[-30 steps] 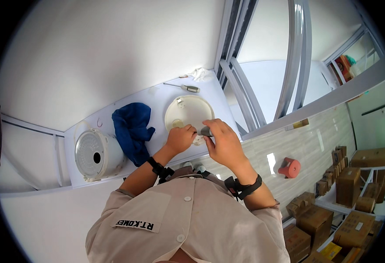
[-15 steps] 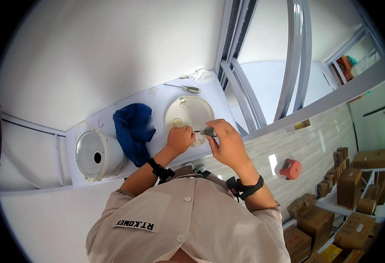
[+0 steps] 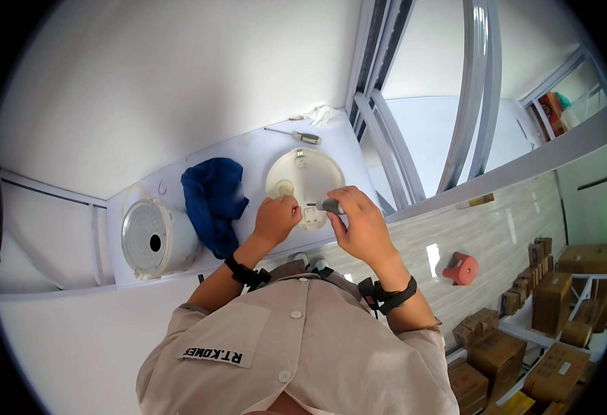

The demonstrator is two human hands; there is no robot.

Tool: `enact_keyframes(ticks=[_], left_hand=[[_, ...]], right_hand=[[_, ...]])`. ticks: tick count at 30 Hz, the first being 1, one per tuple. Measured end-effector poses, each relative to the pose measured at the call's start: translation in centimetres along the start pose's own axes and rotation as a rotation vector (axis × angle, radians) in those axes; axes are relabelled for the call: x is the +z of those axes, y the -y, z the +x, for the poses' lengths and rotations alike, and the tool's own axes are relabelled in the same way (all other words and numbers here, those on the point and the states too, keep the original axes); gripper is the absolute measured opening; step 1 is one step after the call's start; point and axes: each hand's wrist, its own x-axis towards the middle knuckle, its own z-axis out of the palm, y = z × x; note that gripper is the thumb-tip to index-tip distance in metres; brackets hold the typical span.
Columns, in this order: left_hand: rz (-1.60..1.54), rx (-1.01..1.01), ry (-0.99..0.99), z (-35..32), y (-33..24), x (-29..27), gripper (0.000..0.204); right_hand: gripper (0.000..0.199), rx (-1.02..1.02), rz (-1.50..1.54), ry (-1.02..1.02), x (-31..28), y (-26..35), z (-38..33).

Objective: The person wipes a white circular light fixture cover with a blue cloth. They then use a screwdriver to tighten screws on the fixture's internal socket and secure the cover to the main body of the light.

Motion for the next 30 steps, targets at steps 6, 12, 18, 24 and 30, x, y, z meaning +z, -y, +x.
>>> enact_keyframes(ticks=[6, 12, 18, 24, 30], left_hand=[[-0.047, -0.014, -0.042, -1.5, 0.8, -2.4, 0.012], [-0.070, -0.106, -0.099, -3.7, 1.2, -3.9, 0.007], [-0.021, -0.223, -0.044, -6.8, 2.9, -3.9, 0.007], [0.003, -0.258, 0.024, -8.6, 4.2, -3.0, 0.008], [0.030, -0.221, 0.000, -8.7, 4.6, -1.8, 0.008]], right_hand=[[0.041, -0.031, 0.072, -0.006, 0.9, 0.1, 0.8], [0.040, -0.122, 0.129, 0.033, 2.4, 0.3, 2.2], [0.039, -0.169, 0.170, 0.084, 4.0, 0.2, 2.8], [0.037, -0.181, 0.181, 0.104, 4.5, 0.5, 3.3], [0.037, -0.181, 0.182, 0.102, 4.2, 0.2, 3.1]])
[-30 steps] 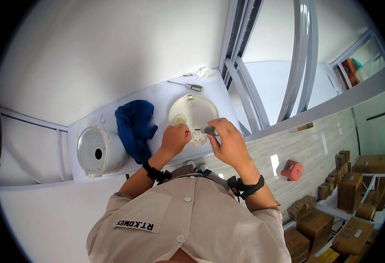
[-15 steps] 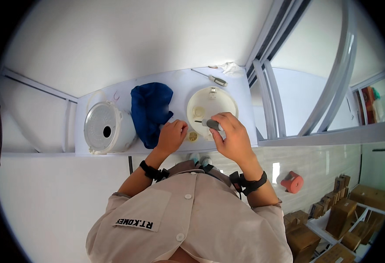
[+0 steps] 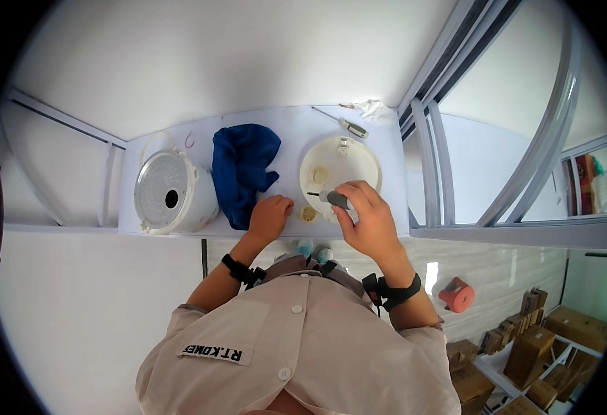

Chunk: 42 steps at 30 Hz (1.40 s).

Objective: The person wipes a white circular light fixture cover with a blue cloth. They then use a screwdriver to tighten screws on the fixture's internal socket and secure the cover to the main body of the light.

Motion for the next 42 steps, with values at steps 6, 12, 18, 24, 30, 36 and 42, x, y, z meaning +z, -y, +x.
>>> enact_keyframes(ticks=[6, 12, 18, 24, 30, 36, 42], left_hand=[[-0.076, -0.023, -0.035, 0.1, -1.6, -0.3, 0.011], [-0.096, -0.025, -0.093, 0.5, -3.3, -0.8, 0.012], [-0.143, 0.029, -0.135, 0.7, -4.4, -2.0, 0.015], [-0.192, 0.050, -0.196, -0.5, -4.9, -3.2, 0.015], [-0.208, 0.100, -0.254, -2.3, -4.9, -4.3, 0.015], [-0.214, 0.122, -0.277, -4.3, -2.7, -7.9, 0.015], [-0.224, 0.228, -0.331, -7.3, 1.2, -13.7, 0.014]], right_hand=[[0.039, 0.009, -0.014, -0.084, -0.2, -0.8, -1.7], [0.043, 0.009, 0.023, -0.162, -0.2, -1.3, -2.7], [0.048, -0.026, 0.075, -0.241, 0.2, -1.7, -3.5], [0.052, -0.136, 0.136, -0.294, 1.2, -2.3, -4.6], [0.066, -0.142, 0.221, -0.313, 3.7, -1.7, -5.3], [0.074, -0.096, 0.263, -0.302, 6.3, 1.7, -3.9], [0.079, -0.031, 0.292, -0.400, 10.1, 8.3, -1.0]])
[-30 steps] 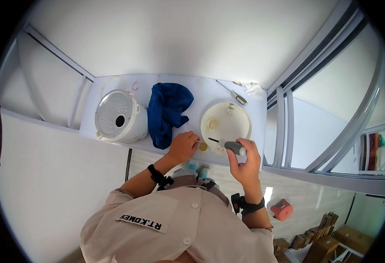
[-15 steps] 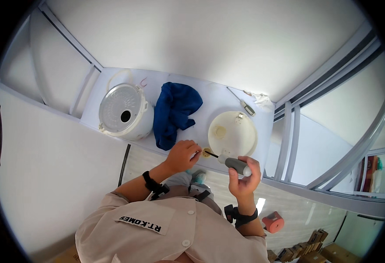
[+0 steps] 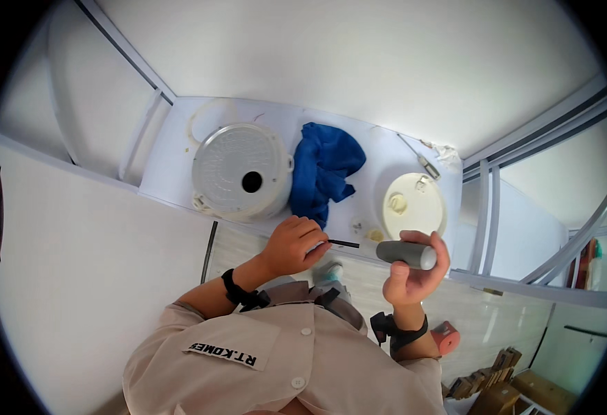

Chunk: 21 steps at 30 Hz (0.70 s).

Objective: The person wipes a white circular light fixture cover with a blue cloth. They then use a screwdriver to tighten screws on the fixture's internal socket and secure the cover to the main body of the light.

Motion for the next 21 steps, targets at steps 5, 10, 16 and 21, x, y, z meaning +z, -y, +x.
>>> enact_keyframes(ticks=[5, 10, 16, 21], left_hand=[[-0.009, 0.124, -0.005, -1.8, 2.6, -7.6, 0.013], [-0.064, 0.220, 0.028, -3.7, 4.9, -13.2, 0.015], [0.019, 0.145, -0.069, -3.0, 6.9, -17.6, 0.018], [0.041, 0.126, -0.002, -1.7, 8.4, -17.9, 0.018]], right_hand=[[0.088, 0.030, 0.050, -0.058, 7.3, 4.7, -0.6], [0.099, 0.055, 0.084, -0.003, 14.2, 8.9, -0.5], [0.101, 0.013, 0.034, -0.089, 17.8, 11.9, -0.5], [0.100, -0.063, -0.036, -0.081, 19.8, 12.3, -0.9]])
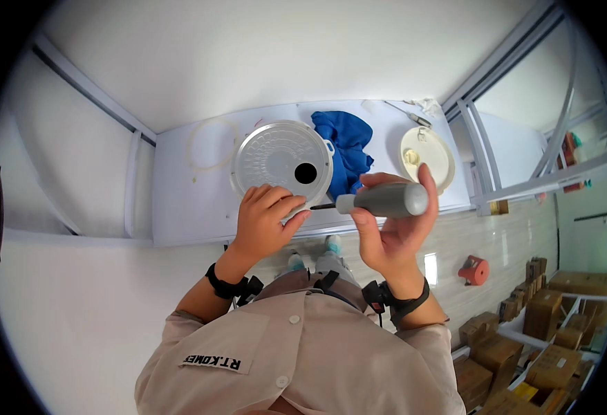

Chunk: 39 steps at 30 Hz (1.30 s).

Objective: The person wipes a white circular light fixture cover with a blue cloth. They then use a screwdriver to tighten screws on the fixture's internal socket and secure the cover to the main body of the light.

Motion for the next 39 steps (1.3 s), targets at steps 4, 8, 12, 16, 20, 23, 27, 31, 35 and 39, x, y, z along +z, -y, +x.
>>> enact_keyframes(ticks=[4, 8, 12, 16, 20, 23, 27, 31, 35, 39], left_hand=[[0.000, -0.015, 0.047, 0.0, 0.4, 0.7, 0.015], [-0.032, -0.039, 0.036, 0.3, 0.6, 1.0, 0.015], [-0.048, -0.066, 0.044, 0.3, 0.8, 1.0, 0.013], [-0.065, -0.083, 0.048, 0.3, 0.9, 1.0, 0.012], [-0.072, -0.078, 0.038, 0.2, 1.0, 1.1, 0.012], [-0.083, -0.084, 0.038, 0.1, 1.0, 1.1, 0.011], [-0.089, -0.081, 0.027, 0.0, 1.3, 1.1, 0.011], [-0.086, -0.091, 0.048, 0.1, 1.2, 1.0, 0.010], [-0.084, -0.100, 0.064, 0.1, 1.2, 0.9, 0.012], [-0.078, -0.108, 0.077, 0.0, 1.2, 1.0, 0.014]], right_hand=[[0.099, -0.041, -0.065, 0.045, 0.8, -0.5, -0.2], [0.099, -0.069, -0.086, 0.066, 1.5, -1.3, -0.5], [0.099, -0.067, -0.054, 0.067, 2.1, -2.1, -0.8], [0.100, -0.087, -0.073, 0.061, 2.5, -2.3, -0.5], [0.102, -0.121, -0.092, 0.084, 2.6, -2.3, -0.1], [0.099, -0.164, -0.102, 0.076, 2.9, -2.3, 0.1], [0.087, -0.314, -0.234, 0.169, 2.8, -1.6, 1.1], [0.078, -0.272, -0.324, 0.122, 3.3, -0.7, 1.5], [0.075, -0.230, -0.459, 0.046, 3.6, 1.0, 3.2], [0.073, -0.200, -0.537, 0.012, 3.9, 1.6, 4.0]])
